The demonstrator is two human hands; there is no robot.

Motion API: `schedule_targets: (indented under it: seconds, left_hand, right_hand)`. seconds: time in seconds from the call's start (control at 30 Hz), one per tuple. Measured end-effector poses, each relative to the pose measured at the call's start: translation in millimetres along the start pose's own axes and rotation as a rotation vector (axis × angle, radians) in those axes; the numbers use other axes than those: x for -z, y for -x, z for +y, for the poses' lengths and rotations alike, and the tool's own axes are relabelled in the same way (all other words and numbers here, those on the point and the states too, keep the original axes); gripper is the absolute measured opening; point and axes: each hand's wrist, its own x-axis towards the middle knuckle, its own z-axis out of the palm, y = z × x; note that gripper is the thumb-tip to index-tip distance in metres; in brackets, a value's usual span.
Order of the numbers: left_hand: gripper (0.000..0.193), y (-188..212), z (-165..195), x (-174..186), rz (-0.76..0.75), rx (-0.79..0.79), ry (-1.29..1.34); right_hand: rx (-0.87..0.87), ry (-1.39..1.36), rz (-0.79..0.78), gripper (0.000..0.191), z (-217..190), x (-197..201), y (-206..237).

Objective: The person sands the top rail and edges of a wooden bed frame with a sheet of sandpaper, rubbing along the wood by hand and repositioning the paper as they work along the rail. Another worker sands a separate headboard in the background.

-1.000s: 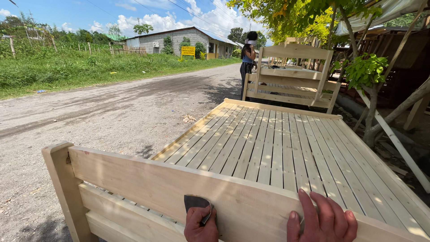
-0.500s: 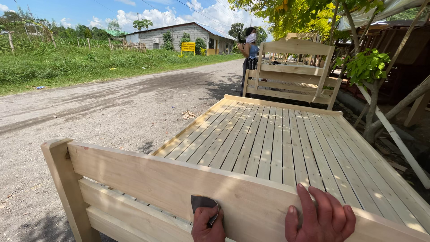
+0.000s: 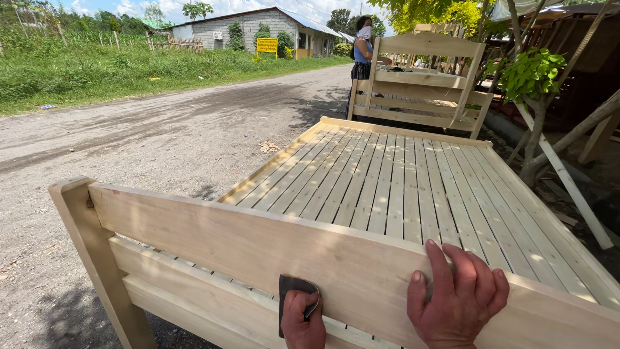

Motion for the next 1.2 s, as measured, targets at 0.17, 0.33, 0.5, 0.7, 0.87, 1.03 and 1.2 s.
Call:
schedule_targets:
  seconds: [0.17, 0.33, 0.5, 0.7, 0.87, 1.03, 1.2]
  left_hand:
    - [0.013, -9, 14, -9, -0.060, -0.031, 0.056]
    - [0.014, -2, 15, -1, -0.063, -0.073, 0.007]
    - [0.013, 1, 14, 18, -0.052, 0.150, -0.063]
    - [0.024, 16, 42, -23, -0.213, -0.116, 0.060]
    - [0.033, 20, 37, 3, -0.677, -0.275, -0.080]
    - [0.020, -10, -7, 45, -0.167, -0.001, -0.181]
    - [0.022, 32, -12, 17, -0.217, -0.022, -0.134]
  right_hand:
    - [0.042, -0.020, -0.017, 0.045, 4, 7, -5]
    - [0.058, 0.008, -0.006, 0.043, 6, 8, -5]
    - [0.066, 0.037, -0.025, 0.041, 9, 6, -4]
    - [0.063, 0.014, -0.014, 0.041, 11, 7, -3]
    - [0.065, 0.027, -0.026, 0.042, 10, 8, -3]
    - [0.058, 0.004, -0.012, 0.041, 11, 6, -1]
    - [0.054, 0.010, -0.011, 0.041, 12, 5, 0]
